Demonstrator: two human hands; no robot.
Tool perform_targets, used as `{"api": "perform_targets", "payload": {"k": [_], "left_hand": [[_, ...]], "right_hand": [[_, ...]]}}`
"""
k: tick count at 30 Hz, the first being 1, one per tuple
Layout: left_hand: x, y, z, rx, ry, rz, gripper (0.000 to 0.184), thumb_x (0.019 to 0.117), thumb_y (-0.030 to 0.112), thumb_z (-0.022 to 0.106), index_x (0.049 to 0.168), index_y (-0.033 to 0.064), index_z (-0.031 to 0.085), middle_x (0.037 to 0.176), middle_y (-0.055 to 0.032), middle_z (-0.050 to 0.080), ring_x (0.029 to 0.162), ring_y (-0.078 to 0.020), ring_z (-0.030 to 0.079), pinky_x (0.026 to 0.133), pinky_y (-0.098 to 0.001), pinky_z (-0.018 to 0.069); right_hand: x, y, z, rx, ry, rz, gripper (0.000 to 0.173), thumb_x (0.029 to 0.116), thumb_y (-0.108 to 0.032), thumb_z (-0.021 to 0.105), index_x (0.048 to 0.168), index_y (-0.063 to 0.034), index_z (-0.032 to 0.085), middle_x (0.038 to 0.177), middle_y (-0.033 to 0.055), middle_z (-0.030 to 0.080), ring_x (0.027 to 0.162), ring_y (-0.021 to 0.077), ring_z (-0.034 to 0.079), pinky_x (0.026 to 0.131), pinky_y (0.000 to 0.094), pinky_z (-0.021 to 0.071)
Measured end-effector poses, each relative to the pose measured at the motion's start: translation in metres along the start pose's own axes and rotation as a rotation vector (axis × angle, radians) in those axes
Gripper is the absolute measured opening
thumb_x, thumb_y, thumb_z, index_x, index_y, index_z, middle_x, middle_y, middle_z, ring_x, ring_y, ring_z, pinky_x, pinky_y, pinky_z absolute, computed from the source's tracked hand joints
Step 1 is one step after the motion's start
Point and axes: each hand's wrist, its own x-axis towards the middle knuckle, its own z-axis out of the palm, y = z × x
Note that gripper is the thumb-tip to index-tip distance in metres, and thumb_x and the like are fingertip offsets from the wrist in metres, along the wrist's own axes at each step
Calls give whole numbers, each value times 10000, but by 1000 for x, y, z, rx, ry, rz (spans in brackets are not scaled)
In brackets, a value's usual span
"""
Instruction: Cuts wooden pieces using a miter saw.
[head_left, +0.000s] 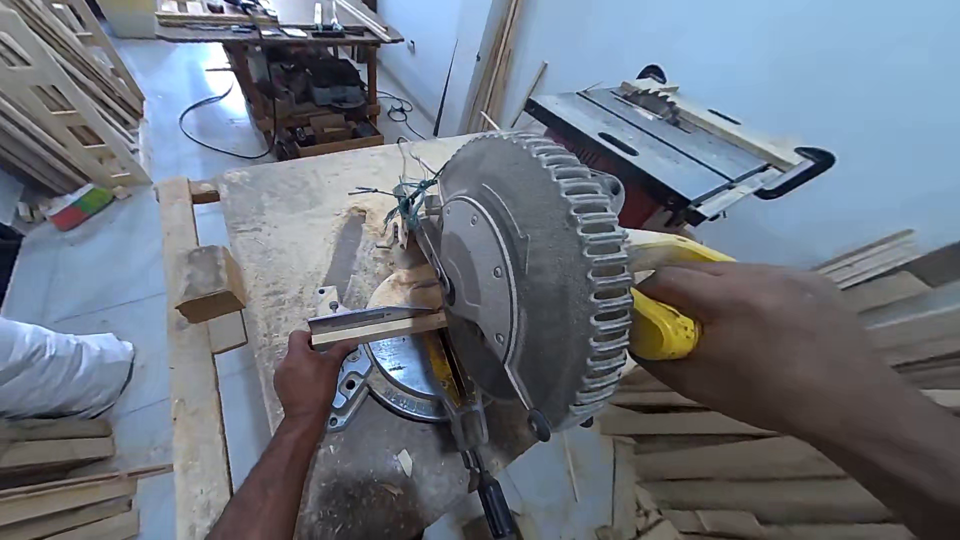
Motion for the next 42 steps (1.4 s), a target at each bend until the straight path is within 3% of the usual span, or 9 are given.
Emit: {"api": "perform_targets", "payload": {"k": [11, 29, 42], "left_hand": [[2, 3, 0, 77, -20, -28, 711, 756, 605, 847, 1155, 55, 639, 937, -201, 730, 911, -433, 711, 800, -664, 533], [2, 4, 1, 109, -33, -13, 689, 802, 590, 818, 1174, 42, 629, 963, -219, 723, 933, -449, 706, 813, -671, 533], [6, 4, 1, 107, -31, -10, 712, 775, 614, 827, 1163, 54, 623, 951, -207, 723, 926, -437, 708, 804, -661, 533]], "right_hand": [[-26, -11, 22, -26, 15, 30, 242, 781, -379, 612, 764, -138, 618, 721, 44, 623, 636, 272, 650, 479, 485, 479], [-31, -16, 26, -8, 43, 20, 259, 802, -354, 591, 745, -102, 607, 688, 70, 602, 616, 300, 636, 465, 481, 450], [-37, -20, 34, -3, 62, 47, 264, 802, -347, 600, 749, -89, 604, 700, 89, 605, 632, 319, 639, 485, 500, 456]]}}
